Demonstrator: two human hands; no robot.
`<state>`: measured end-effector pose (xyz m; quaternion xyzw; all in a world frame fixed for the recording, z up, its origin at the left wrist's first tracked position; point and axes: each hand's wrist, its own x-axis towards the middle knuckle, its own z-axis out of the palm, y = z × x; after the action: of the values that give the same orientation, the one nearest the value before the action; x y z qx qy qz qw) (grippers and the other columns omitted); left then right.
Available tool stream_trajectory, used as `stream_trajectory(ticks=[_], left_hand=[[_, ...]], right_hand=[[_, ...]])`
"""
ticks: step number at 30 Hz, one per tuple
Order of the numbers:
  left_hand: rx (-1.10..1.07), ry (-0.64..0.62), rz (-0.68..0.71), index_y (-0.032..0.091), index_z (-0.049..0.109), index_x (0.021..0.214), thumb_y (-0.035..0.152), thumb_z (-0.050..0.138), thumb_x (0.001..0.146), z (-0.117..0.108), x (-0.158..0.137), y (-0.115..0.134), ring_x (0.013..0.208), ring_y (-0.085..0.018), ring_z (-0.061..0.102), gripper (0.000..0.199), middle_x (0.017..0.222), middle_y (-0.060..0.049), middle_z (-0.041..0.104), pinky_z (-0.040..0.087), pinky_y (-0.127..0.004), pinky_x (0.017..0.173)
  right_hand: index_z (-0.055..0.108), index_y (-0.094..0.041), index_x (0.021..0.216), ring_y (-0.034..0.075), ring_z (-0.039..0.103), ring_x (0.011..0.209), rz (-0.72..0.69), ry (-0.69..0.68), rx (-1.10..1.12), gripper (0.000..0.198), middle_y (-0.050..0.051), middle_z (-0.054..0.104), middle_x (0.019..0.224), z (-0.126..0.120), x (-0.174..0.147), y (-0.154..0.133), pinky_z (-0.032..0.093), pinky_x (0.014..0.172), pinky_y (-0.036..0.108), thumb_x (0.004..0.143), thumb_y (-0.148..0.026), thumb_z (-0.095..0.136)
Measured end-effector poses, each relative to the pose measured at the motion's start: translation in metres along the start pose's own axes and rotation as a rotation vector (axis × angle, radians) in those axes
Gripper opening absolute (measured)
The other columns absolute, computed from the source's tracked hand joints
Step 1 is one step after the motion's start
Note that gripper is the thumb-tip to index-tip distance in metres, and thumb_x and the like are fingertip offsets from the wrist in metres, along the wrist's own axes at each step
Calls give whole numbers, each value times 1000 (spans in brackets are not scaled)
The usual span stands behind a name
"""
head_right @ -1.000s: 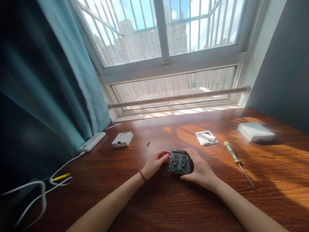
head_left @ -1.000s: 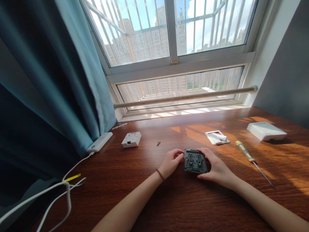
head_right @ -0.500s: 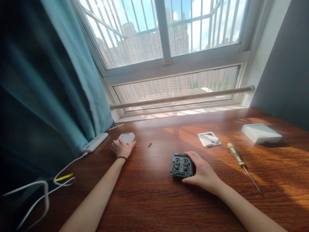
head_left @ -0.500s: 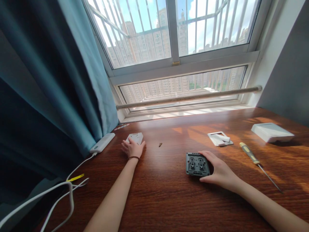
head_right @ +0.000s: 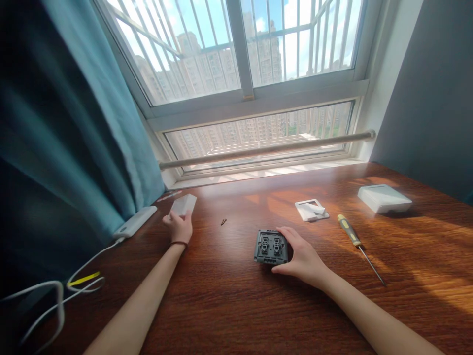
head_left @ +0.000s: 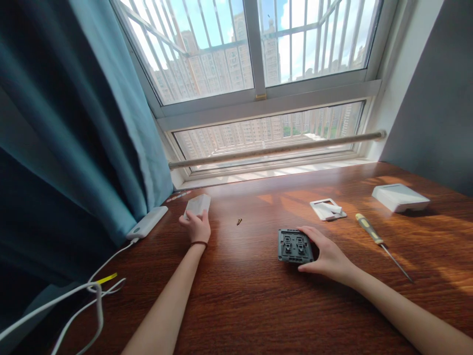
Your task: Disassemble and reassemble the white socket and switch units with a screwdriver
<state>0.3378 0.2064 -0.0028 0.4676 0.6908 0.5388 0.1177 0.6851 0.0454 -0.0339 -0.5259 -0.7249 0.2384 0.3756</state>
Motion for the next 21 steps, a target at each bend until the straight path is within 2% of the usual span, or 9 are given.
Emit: stream_trajectory(ticks=[3,5,6,8,9,11,15,18,21], left_hand=[[-239,-119,-72,12,41,121,35,44,84,10,-24,33,117,-26,44,44,123,-16,46,36,-42,98],[-390,-260,-134,14,51,110,41,33,87,17,-53,56,95,-23,60,40,104,-12,60,47,-40,84],[-493,-386,-198,14,54,105,42,32,87,19,-71,65,84,-22,64,40,96,-12,63,51,-39,76],[-931,-778,-619,15,56,101,45,40,83,20,-109,80,82,-25,65,38,94,-14,65,50,-43,76],[-1030,-922,-778,15,55,103,45,43,83,20,-127,85,83,-26,65,38,95,-15,66,50,-43,77],[-1094,-1076,-961,16,53,108,47,45,82,17,-158,90,82,-27,66,41,95,-15,66,49,-43,79],[-1135,-1258,-1029,14,48,118,50,45,82,12,-187,86,88,-28,65,51,101,-16,65,43,-45,90],[-1106,-1398,-988,12,47,122,52,44,83,12,-192,81,92,-29,64,56,103,-17,65,39,-43,94],[-978,-1472,-916,12,48,122,61,36,83,13,-195,78,94,-28,64,64,105,-17,65,41,-40,90]], right_hand=[[40,-25,128,28,43,121,2,41,129,85,9,45,131,1,1,1,40,98,44,53,-34,80],[39,-26,128,28,44,121,10,68,276,84,9,42,133,2,1,1,44,95,43,55,-30,80],[39,-27,129,28,44,121,13,79,366,84,9,41,134,2,1,0,44,95,42,55,-28,81],[36,-27,130,28,44,122,9,97,563,85,10,42,135,2,2,-2,42,97,42,57,-25,80],[35,-27,130,28,44,122,1,107,659,86,10,44,133,2,2,-4,41,98,43,57,-24,80],[34,-27,131,27,45,121,-12,128,818,86,10,48,130,1,3,-10,39,100,44,58,-23,80],[35,-28,129,27,49,119,18,147,945,83,9,52,125,-1,3,-17,39,99,44,59,-22,79],[37,-27,126,26,48,120,39,144,934,79,9,53,125,0,3,-16,38,101,44,59,-23,79],[38,-26,126,27,46,121,47,135,878,80,10,51,128,0,4,-13,36,102,44,58,-27,80]])
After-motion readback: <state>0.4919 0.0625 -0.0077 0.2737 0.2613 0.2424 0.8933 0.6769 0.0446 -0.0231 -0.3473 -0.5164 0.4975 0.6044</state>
